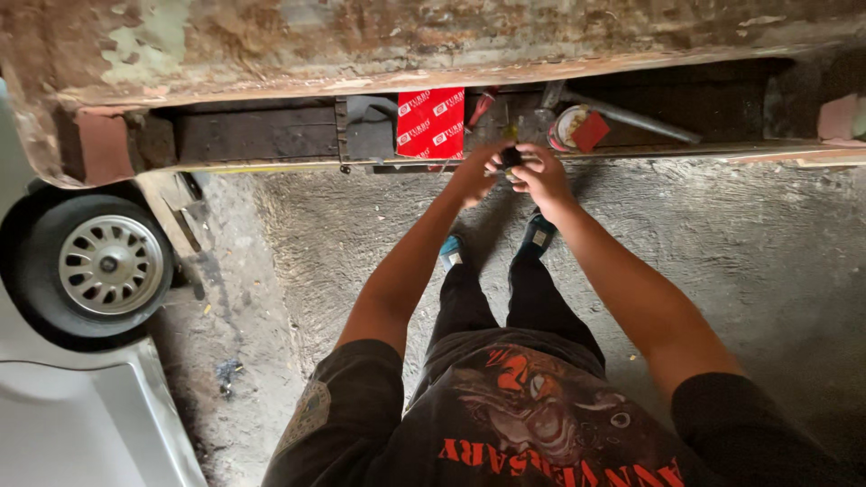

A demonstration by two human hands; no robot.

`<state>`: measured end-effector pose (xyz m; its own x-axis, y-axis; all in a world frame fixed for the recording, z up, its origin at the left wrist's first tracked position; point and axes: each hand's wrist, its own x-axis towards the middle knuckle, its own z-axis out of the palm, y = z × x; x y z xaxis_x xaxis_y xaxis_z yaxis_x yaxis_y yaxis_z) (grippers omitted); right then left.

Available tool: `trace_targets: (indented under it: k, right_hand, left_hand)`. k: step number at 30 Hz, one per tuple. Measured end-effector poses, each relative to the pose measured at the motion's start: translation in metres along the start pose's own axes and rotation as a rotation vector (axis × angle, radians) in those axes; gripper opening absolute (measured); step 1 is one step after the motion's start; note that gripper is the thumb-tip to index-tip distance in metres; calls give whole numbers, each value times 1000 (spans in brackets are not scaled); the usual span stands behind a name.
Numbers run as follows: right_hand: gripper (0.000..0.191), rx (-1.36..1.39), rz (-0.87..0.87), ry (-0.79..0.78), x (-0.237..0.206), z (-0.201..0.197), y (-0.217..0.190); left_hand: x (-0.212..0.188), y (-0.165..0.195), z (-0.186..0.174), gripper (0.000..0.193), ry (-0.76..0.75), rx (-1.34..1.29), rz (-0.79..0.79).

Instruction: The person retrieves a hammer and a metal punch from a cluttered shelf, then repeatedly strikes a metal part on a wooden beam with the hammer and punch. The person also handles a red sanding sheet and a small container before placing them on the beam.

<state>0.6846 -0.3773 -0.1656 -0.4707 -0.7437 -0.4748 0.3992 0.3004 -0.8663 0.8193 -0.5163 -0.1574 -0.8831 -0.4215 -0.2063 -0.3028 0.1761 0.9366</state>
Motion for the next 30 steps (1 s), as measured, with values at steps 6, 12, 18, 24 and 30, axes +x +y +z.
trace_targets:
  k: [6,12,18,24,30]
  right_hand:
    - [40,69,87,-20,-22,-14,-6]
    - [36,-12,70,32,-49,-8,-18]
    - [38,-37,-34,27,-73,-6,-21]
    - [46,-17,-54,-3,-88,-18,-19]
    - [40,-73,-39,3,-86,-42,-15]
  left_hand:
    - [-28,13,2,70,8,318,196]
    - [-25,5,11,61,65,415,416]
    - [-33,21,10,55,57,356,442]
    - [-39,45,9,54,30,375,431]
    - [-30,37,26,48,70,273,434]
